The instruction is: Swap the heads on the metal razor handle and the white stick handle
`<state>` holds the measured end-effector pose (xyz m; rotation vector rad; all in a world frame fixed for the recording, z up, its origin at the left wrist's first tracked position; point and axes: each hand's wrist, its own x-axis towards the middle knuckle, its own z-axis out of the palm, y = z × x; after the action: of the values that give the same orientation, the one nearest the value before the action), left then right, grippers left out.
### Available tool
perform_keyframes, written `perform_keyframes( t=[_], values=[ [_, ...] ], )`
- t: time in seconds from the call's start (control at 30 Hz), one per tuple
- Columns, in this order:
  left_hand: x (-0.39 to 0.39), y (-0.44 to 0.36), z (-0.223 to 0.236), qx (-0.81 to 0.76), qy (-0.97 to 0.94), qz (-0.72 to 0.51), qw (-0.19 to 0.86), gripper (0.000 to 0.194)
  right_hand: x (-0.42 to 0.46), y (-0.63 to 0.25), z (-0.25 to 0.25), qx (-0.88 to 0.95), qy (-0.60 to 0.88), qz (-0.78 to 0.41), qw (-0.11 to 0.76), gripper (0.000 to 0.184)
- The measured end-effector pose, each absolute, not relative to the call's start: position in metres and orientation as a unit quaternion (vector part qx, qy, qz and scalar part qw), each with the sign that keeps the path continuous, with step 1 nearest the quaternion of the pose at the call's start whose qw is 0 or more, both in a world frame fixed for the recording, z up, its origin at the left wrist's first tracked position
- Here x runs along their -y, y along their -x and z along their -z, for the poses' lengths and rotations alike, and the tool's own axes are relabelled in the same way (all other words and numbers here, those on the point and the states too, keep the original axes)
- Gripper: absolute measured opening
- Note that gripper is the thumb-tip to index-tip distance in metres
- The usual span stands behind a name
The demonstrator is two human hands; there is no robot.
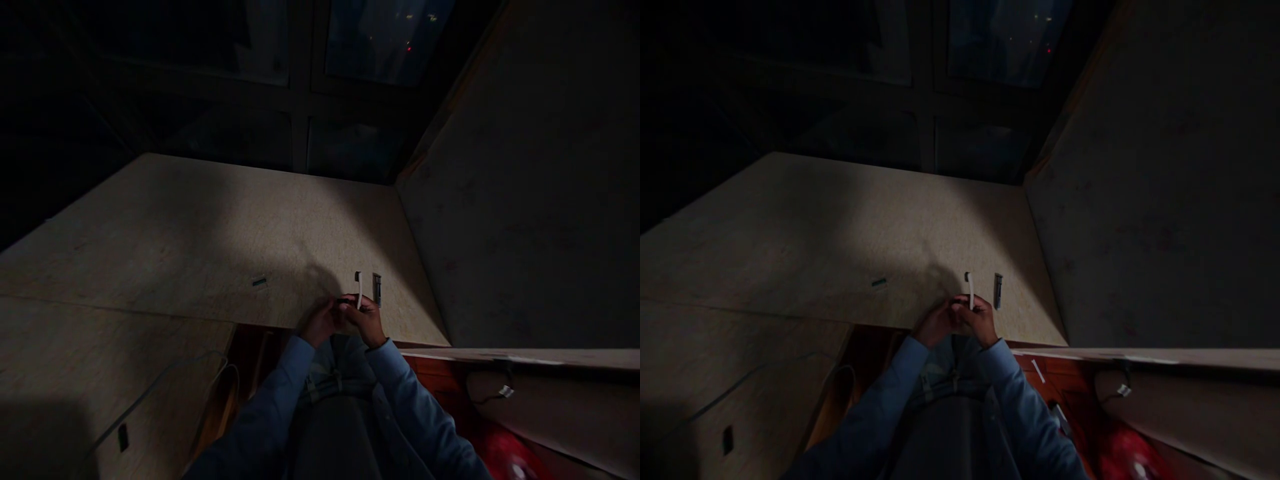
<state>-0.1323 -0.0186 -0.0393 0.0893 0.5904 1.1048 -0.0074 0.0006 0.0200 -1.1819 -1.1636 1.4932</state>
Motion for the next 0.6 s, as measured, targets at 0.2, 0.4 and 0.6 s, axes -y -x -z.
perform_keyframes(
  t=[0.2,0.4,0.6],
  values=[
    [0.030,0.138,0.031,-0.273,-0.011,-0.497,0.824,0.026,0.004,0.010,-0.020,0.416,0.468,-0.656,0.420,0.036],
    [0.034,0.137,0.027,-0.263,-0.002,-0.504,0.822,0.023,0.004,0.008,-0.020,0.411,0.464,-0.669,0.411,0.035],
    [0.036,0.136,0.031,-0.261,-0.006,-0.510,0.819,0.023,0.006,0.003,-0.019,0.432,0.467,-0.659,0.401,0.034]
  ],
)
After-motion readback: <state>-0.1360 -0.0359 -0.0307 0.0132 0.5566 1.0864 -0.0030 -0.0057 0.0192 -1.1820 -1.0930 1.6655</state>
